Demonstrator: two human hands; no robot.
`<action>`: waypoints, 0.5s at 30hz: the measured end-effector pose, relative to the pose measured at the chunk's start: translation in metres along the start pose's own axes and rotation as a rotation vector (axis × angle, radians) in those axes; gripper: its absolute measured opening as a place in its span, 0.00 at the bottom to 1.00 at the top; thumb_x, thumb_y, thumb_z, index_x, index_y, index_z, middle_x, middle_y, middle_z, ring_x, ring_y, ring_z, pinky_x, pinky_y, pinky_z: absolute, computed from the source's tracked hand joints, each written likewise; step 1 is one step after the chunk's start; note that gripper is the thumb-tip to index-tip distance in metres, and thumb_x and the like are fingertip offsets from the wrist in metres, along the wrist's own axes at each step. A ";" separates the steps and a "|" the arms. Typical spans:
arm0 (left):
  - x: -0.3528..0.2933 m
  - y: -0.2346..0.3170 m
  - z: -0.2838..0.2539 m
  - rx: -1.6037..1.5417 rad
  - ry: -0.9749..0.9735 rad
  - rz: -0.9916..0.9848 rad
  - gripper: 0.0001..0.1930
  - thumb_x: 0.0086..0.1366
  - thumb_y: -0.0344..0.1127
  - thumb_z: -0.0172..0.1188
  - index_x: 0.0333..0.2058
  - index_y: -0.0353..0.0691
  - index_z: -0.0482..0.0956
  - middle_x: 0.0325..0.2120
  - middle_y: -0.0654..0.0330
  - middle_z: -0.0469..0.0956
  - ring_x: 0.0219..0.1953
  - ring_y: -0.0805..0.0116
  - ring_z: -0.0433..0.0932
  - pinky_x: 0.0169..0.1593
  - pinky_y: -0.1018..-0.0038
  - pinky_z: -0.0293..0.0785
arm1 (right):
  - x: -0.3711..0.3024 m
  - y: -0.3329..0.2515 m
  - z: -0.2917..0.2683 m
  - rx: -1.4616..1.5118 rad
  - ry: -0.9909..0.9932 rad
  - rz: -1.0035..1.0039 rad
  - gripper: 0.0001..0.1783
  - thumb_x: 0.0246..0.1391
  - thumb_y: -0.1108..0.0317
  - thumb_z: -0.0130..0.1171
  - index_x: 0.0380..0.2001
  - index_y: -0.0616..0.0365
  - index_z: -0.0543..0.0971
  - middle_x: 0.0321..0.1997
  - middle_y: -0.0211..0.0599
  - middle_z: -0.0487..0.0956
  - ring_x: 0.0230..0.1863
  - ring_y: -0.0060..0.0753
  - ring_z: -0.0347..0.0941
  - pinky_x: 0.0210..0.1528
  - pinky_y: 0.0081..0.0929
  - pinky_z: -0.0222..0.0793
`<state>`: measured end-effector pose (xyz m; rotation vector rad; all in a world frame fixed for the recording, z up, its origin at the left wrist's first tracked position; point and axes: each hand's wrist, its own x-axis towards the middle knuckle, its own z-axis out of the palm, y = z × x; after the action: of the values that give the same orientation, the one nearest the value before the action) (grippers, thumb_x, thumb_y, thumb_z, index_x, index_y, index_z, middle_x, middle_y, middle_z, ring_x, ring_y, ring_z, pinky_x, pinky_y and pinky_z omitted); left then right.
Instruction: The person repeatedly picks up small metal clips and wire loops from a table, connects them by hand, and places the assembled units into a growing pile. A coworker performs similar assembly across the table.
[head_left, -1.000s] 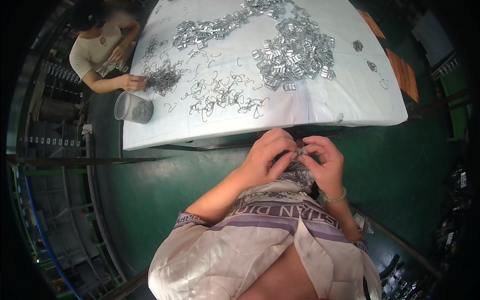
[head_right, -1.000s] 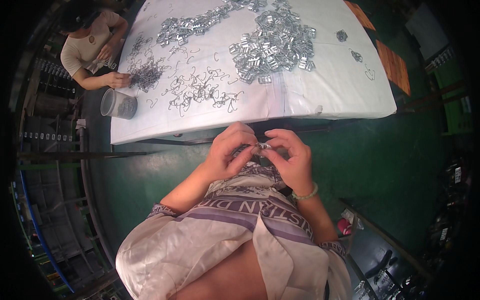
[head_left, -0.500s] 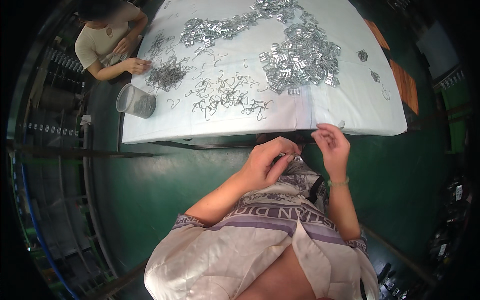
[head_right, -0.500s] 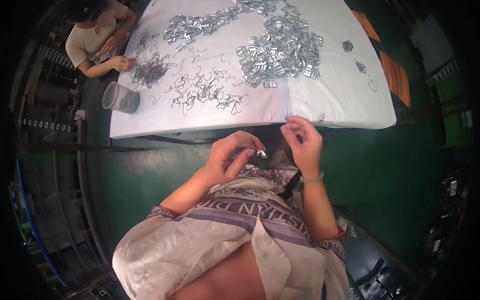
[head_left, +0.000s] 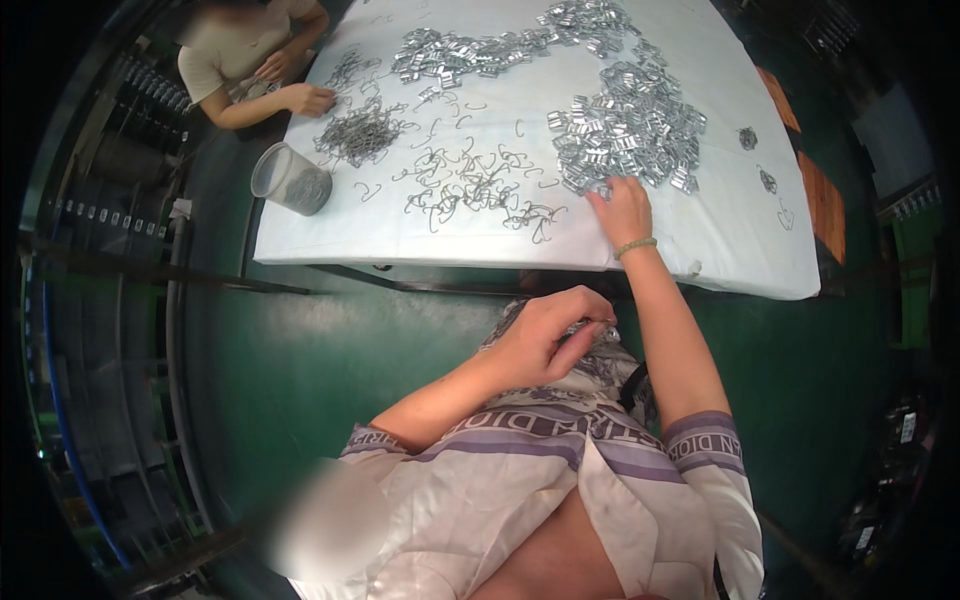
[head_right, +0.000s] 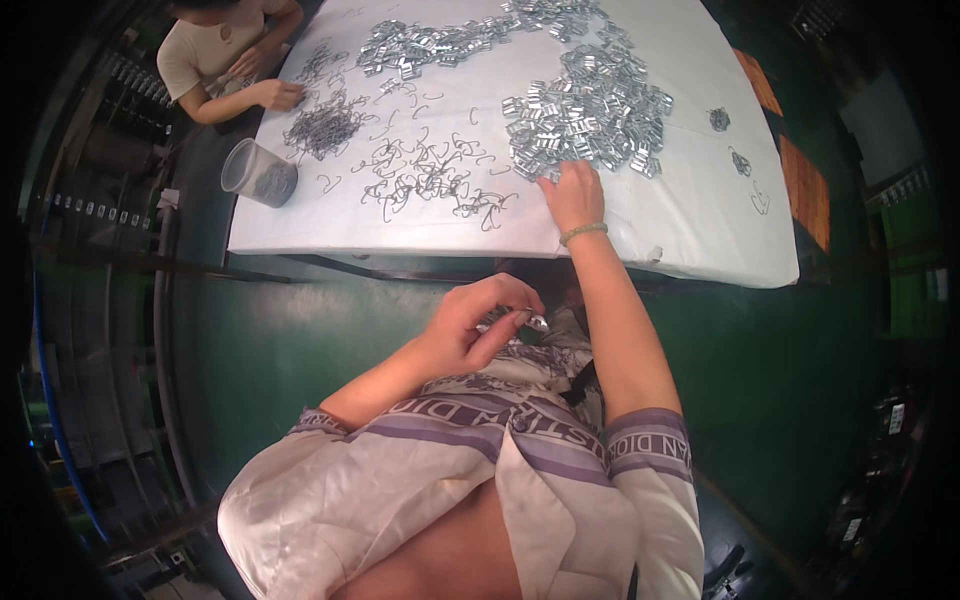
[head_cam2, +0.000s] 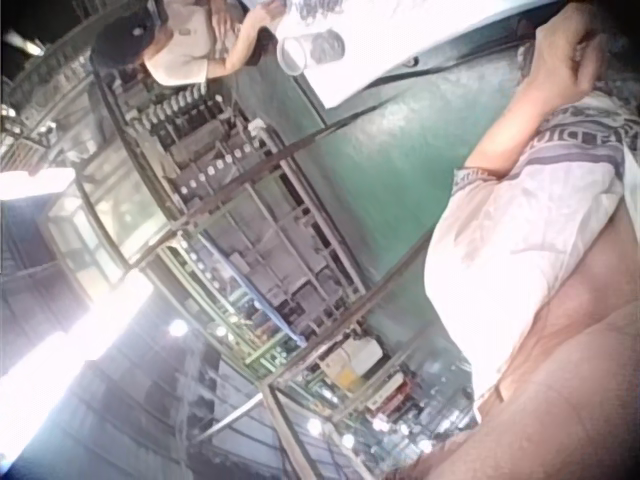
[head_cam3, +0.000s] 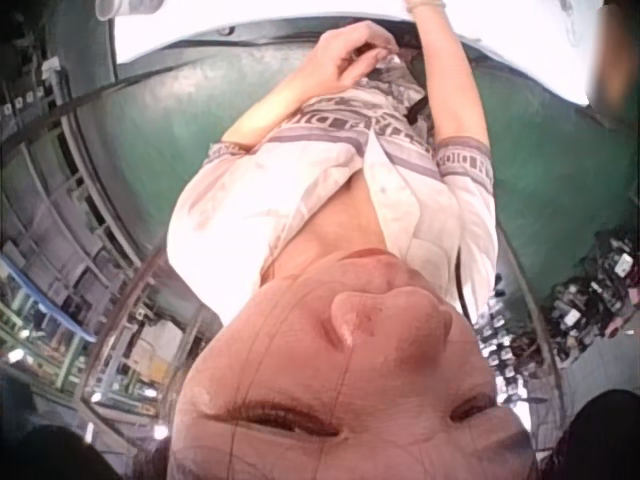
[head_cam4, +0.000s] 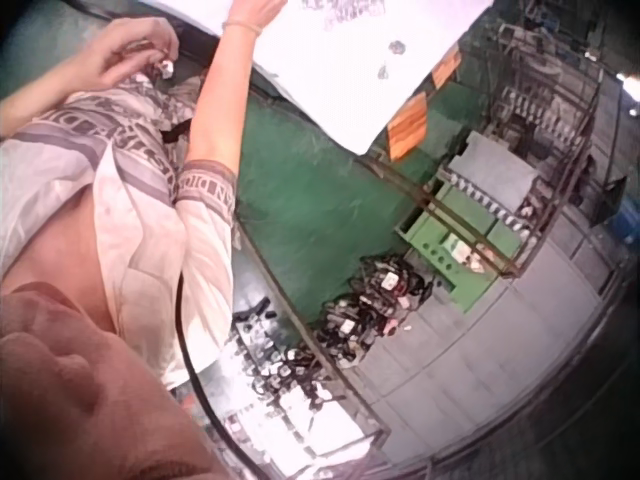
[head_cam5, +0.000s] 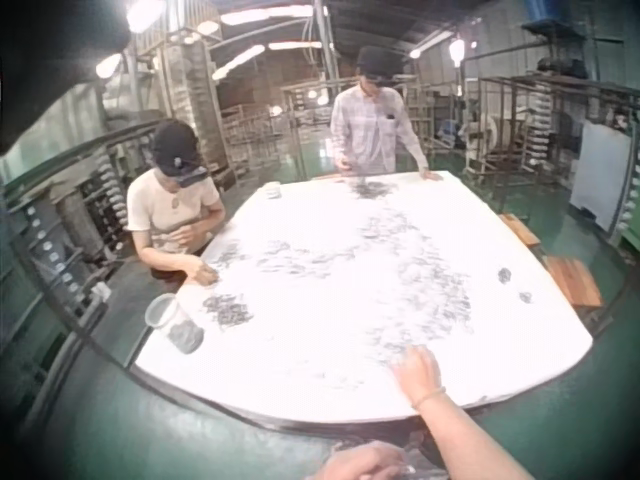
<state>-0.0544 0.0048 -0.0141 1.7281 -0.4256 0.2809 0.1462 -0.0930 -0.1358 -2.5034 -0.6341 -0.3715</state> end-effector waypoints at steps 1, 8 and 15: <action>-0.001 0.000 0.000 -0.010 0.005 -0.003 0.08 0.55 0.18 0.50 0.34 0.33 0.71 0.31 0.55 0.76 0.30 0.67 0.75 0.34 0.76 0.71 | 0.003 -0.001 -0.001 -0.029 -0.046 0.041 0.18 0.41 0.63 0.64 0.33 0.64 0.76 0.33 0.48 0.75 0.36 0.50 0.72 0.39 0.38 0.69; -0.002 -0.004 -0.002 0.029 0.049 -0.016 0.07 0.56 0.18 0.50 0.34 0.33 0.71 0.31 0.55 0.76 0.30 0.67 0.76 0.34 0.76 0.71 | 0.002 0.001 -0.036 0.078 -0.137 0.246 0.15 0.39 0.67 0.59 0.31 0.65 0.76 0.30 0.52 0.78 0.26 0.51 0.75 0.35 0.37 0.71; 0.005 -0.017 0.005 0.034 0.160 -0.114 0.03 0.57 0.21 0.52 0.32 0.33 0.70 0.29 0.56 0.77 0.32 0.72 0.75 0.38 0.77 0.71 | -0.057 -0.040 -0.112 1.292 -0.167 0.527 0.08 0.50 0.82 0.53 0.36 0.70 0.72 0.31 0.43 0.78 0.32 0.28 0.77 0.34 0.19 0.74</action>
<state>-0.0431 0.0023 -0.0280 1.7416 -0.2059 0.3434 0.0623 -0.1452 -0.0482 -1.3414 -0.1224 0.3681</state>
